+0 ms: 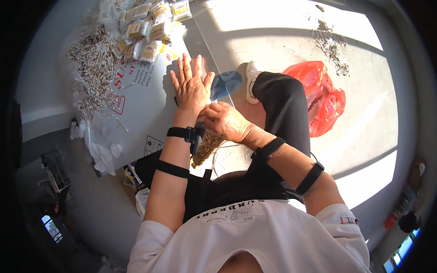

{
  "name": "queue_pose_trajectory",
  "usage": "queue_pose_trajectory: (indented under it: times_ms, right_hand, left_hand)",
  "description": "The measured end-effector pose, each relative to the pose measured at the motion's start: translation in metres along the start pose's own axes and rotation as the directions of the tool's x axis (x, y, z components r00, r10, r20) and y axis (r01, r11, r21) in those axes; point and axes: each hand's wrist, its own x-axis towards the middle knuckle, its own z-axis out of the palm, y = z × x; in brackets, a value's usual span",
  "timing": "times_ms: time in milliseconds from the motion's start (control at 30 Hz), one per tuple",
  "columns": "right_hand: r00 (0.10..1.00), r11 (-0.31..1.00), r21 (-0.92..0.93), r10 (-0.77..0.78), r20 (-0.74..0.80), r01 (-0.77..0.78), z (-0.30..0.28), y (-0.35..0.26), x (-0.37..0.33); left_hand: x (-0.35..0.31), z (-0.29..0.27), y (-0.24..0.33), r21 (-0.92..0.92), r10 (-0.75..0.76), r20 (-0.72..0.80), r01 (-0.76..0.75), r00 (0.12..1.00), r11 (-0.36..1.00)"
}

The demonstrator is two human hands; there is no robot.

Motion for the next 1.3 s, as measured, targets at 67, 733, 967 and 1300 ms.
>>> queue_pose_trajectory:
  times_ms: [67,733,967,1300]
  right_hand:
    - [1.000,1.000,0.025,0.019,0.020,-0.020,-0.001,-0.002,0.000]
    - [0.986,0.989,0.112,0.107,-0.125,-0.093,-0.029,-0.001,0.014]
    - [0.959,0.952,0.270,0.201,-0.201,-0.143,-0.053,-0.013,0.032]
    - [0.957,0.931,0.338,0.212,-0.197,-0.137,-0.057,-0.019,0.040]
  left_hand:
    - [-0.001,0.000,0.000,-0.022,-0.015,0.015,0.016,1.000,1.000]
    - [-0.073,-0.087,-0.023,-0.621,0.151,-0.176,-0.228,0.973,0.750]
    - [-0.078,-0.111,-0.008,-0.360,0.310,-0.350,-0.433,0.884,0.826]
    - [-0.072,-0.108,-0.004,-0.368,0.286,-0.387,-0.431,0.877,0.824]
